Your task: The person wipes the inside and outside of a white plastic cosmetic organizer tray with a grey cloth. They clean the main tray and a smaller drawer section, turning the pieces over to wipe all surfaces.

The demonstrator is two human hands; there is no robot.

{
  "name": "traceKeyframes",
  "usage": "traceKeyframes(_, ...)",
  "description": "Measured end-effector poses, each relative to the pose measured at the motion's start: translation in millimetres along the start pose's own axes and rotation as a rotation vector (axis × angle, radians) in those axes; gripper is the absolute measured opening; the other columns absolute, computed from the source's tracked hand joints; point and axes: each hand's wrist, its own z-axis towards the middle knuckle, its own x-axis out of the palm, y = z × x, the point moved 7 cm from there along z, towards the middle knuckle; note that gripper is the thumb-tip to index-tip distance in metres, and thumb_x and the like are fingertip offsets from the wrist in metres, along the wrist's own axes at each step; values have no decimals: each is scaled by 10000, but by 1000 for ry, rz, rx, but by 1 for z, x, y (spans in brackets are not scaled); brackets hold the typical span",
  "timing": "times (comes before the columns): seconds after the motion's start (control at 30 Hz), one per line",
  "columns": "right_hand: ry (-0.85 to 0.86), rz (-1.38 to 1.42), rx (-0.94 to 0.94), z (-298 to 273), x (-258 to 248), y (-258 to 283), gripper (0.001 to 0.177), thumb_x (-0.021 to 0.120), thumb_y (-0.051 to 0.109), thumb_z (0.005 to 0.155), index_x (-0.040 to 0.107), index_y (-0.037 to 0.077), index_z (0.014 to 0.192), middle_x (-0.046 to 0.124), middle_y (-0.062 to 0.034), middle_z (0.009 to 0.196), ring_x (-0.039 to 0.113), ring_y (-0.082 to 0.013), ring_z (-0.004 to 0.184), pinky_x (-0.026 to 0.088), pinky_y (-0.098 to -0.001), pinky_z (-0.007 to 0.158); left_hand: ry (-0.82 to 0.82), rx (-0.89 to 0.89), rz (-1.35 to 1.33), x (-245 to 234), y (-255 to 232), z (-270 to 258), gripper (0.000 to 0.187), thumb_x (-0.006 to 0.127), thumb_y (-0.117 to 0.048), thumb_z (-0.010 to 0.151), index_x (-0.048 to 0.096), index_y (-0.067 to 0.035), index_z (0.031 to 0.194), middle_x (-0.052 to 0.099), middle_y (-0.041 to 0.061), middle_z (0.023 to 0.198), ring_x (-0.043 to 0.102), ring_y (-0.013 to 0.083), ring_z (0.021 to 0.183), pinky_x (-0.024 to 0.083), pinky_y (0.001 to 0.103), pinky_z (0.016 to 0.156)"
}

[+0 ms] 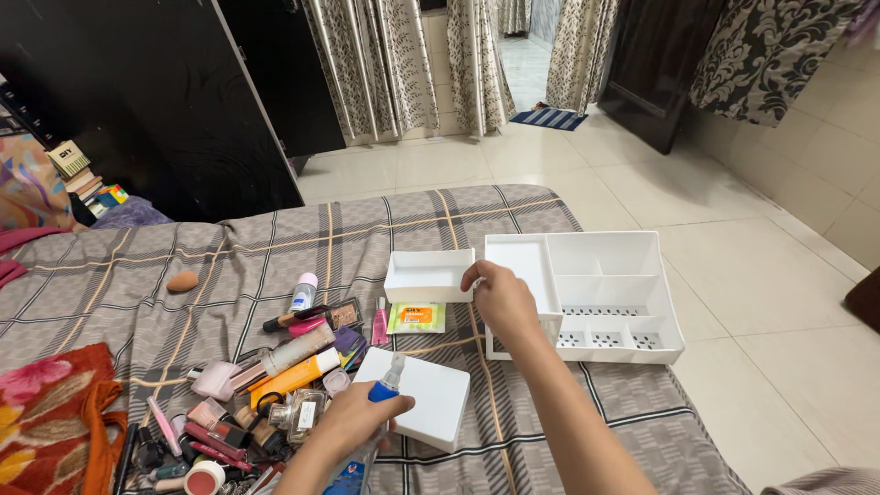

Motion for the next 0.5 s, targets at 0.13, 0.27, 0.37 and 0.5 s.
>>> traceKeyframes(0.13,70,40,85,1,8,-6,357,469,8,827,790,149,895,668,-135,596,657,-263,533,533,-423,607,-9,9,33,-4,0,2,479,796,-498,757,723,-34,856,734,58,680,739,189,534,569,318,558)
traceKeyframes(0.27,266,99,157,-18,26,17,377,441,39,899,787,157,991,626,-104,591,619,-251,493,532,-394,498,-132,42,-33,-20,8,8,493,817,-477,751,702,-10,860,671,74,630,691,227,479,541,352,505)
traceKeyframes(0.37,486,188,145,-39,43,42,417,428,19,891,750,164,1113,616,-54,606,610,-193,497,560,-353,433,-234,67,-189,-41,21,10,500,860,-458,728,702,-24,921,675,34,659,648,164,520,560,367,494)
traceKeyframes(0.5,696,278,120,-51,60,57,540,374,-4,879,694,161,1282,638,-35,639,602,-94,534,596,-319,446,-345,-25,-8,-99,53,9,538,810,-484,739,691,-35,1010,710,144,724,733,275,589,582,392,564)
